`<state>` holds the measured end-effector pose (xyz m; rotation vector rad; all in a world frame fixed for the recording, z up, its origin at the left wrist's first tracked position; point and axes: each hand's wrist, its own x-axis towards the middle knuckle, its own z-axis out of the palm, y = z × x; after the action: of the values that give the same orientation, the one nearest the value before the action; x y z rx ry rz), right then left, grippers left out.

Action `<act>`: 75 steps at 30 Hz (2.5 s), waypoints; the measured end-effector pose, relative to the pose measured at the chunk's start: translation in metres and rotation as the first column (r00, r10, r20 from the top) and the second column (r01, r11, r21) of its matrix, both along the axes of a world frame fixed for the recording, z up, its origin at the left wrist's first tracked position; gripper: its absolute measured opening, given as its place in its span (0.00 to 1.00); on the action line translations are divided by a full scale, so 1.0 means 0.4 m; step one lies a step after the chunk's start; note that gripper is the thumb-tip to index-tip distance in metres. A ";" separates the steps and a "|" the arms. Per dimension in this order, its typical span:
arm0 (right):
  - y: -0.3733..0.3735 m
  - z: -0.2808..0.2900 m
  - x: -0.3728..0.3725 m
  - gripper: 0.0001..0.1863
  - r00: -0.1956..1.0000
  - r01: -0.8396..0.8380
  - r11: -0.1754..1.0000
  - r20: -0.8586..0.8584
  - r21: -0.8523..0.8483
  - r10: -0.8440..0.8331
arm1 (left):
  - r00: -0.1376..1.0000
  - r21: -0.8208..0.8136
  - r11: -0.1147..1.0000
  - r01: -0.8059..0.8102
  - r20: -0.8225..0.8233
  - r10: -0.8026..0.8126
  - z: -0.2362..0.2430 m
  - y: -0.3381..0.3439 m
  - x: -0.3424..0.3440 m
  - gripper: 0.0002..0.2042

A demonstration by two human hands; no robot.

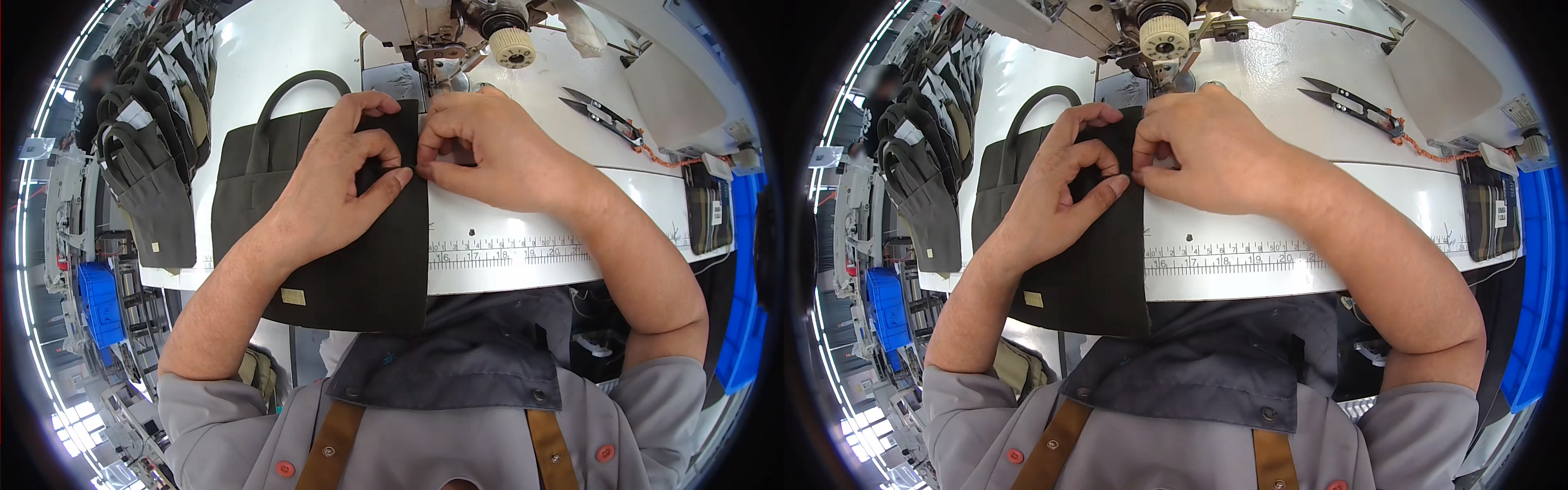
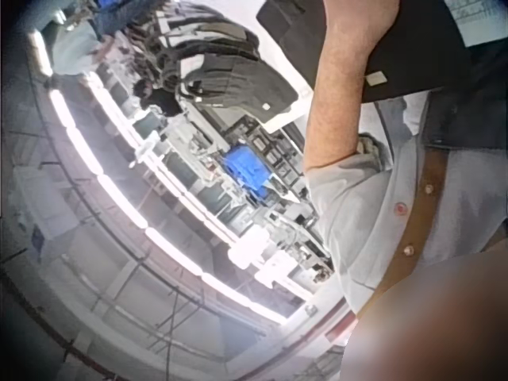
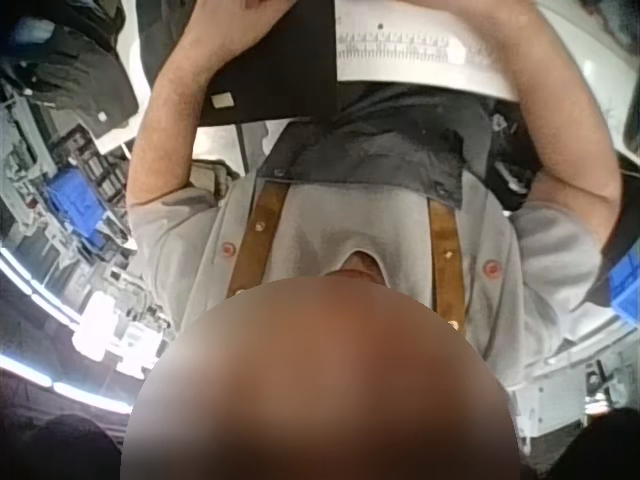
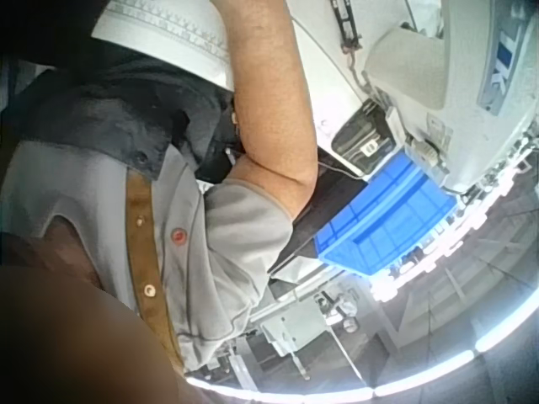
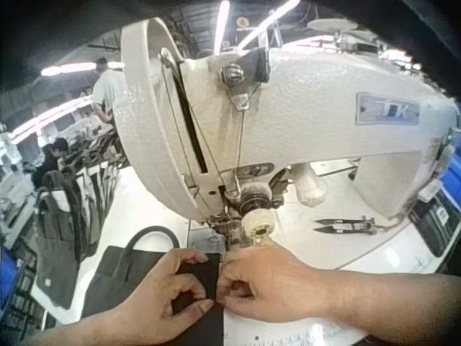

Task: Sewing and finishing parts of a leather or heavy fabric bag using an industrial sewing machine.

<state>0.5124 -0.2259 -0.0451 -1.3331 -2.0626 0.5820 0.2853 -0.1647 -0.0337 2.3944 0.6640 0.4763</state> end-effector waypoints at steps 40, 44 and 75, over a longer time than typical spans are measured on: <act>-0.024 -0.015 0.052 0.13 0.968 -0.020 0.935 0.240 0.353 -0.070 | 0.993 0.014 0.993 -0.115 0.040 0.114 -0.018 0.000 0.054 0.07; -0.024 -0.003 0.055 0.14 0.970 -0.001 0.964 0.233 0.264 -0.063 | 0.994 0.140 0.985 -0.101 -0.026 0.106 -0.016 -0.001 0.063 0.09; -0.027 -0.017 0.080 0.05 0.987 -0.048 0.932 0.160 0.359 -0.010 | 0.991 0.074 0.988 -0.134 0.002 0.134 -0.016 -0.001 0.066 0.09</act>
<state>0.5445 -0.2368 -0.0519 -1.1715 -2.1813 0.0907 0.3116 -0.1650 -0.0403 2.4297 0.8257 0.5623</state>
